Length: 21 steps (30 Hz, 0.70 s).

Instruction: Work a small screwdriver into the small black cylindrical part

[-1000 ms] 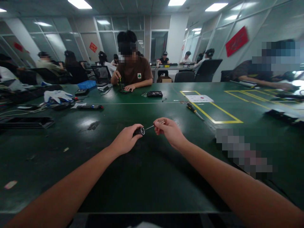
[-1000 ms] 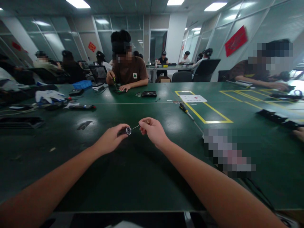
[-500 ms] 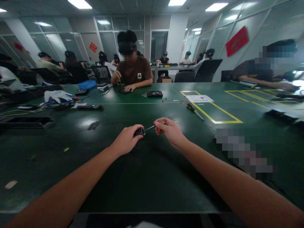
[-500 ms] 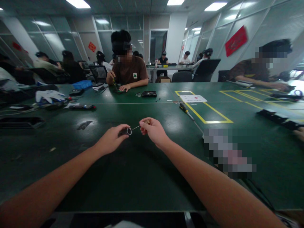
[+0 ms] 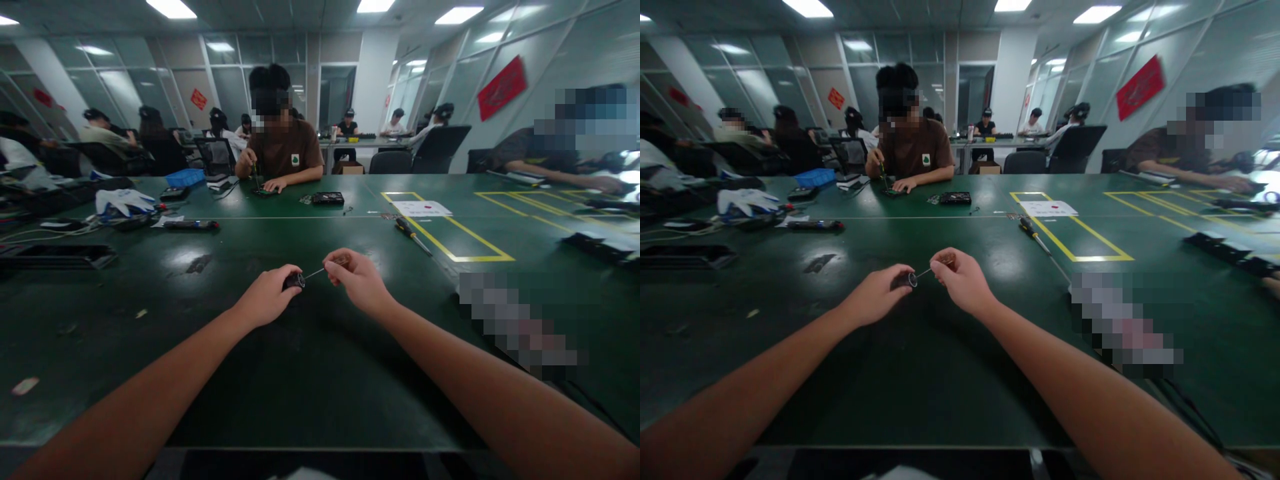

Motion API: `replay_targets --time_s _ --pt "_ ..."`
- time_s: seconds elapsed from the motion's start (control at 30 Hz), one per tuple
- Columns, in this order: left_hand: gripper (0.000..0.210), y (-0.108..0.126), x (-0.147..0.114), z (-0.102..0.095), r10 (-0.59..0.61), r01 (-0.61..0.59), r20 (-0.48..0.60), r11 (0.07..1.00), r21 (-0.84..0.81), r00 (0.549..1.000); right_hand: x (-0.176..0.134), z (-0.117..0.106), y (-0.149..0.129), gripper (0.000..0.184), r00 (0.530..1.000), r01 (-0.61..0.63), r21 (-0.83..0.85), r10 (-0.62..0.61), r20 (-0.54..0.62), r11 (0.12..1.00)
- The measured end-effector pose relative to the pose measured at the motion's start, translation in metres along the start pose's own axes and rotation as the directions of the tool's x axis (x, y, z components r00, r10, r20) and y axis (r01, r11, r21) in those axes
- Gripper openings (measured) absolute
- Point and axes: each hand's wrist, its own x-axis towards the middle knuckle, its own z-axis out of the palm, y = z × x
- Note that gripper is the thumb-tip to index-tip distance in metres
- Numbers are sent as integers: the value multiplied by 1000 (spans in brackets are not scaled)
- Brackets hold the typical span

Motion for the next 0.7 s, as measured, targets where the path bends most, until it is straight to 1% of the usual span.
replay_targets --time_s 0.07,0.13,0.23,0.33,0.53,0.6,0.7 --pt "31 0 0 0 5 -5 5 1000 0 1000 -3 2 -2 16 999 28 -114 -24 29 993" --pt "30 0 0 0 12 -12 8 1000 -1 1000 -6 3 -5 14 999 51 -227 -45 31 973" --pt "29 0 0 0 10 -10 6 1000 3 1000 -9 4 -11 12 997 80 -321 -78 18 944" --pt "30 -1 0 -1 0 0 14 1000 10 1000 -9 3 -12 11 995 94 -346 -100 -1 934" --pt "31 -5 2 0 1 -2 14 999 44 1000 -5 0 -8 11 993 78 -369 -107 -57 926" --pt "35 -6 3 1 -8 8 -2 999 36 1000 -5 -1 -8 12 992 71 -370 -105 -73 926" --pt "47 -9 3 2 -33 33 -19 999 -17 999 -4 -1 -9 12 990 64 -365 -104 -91 929"
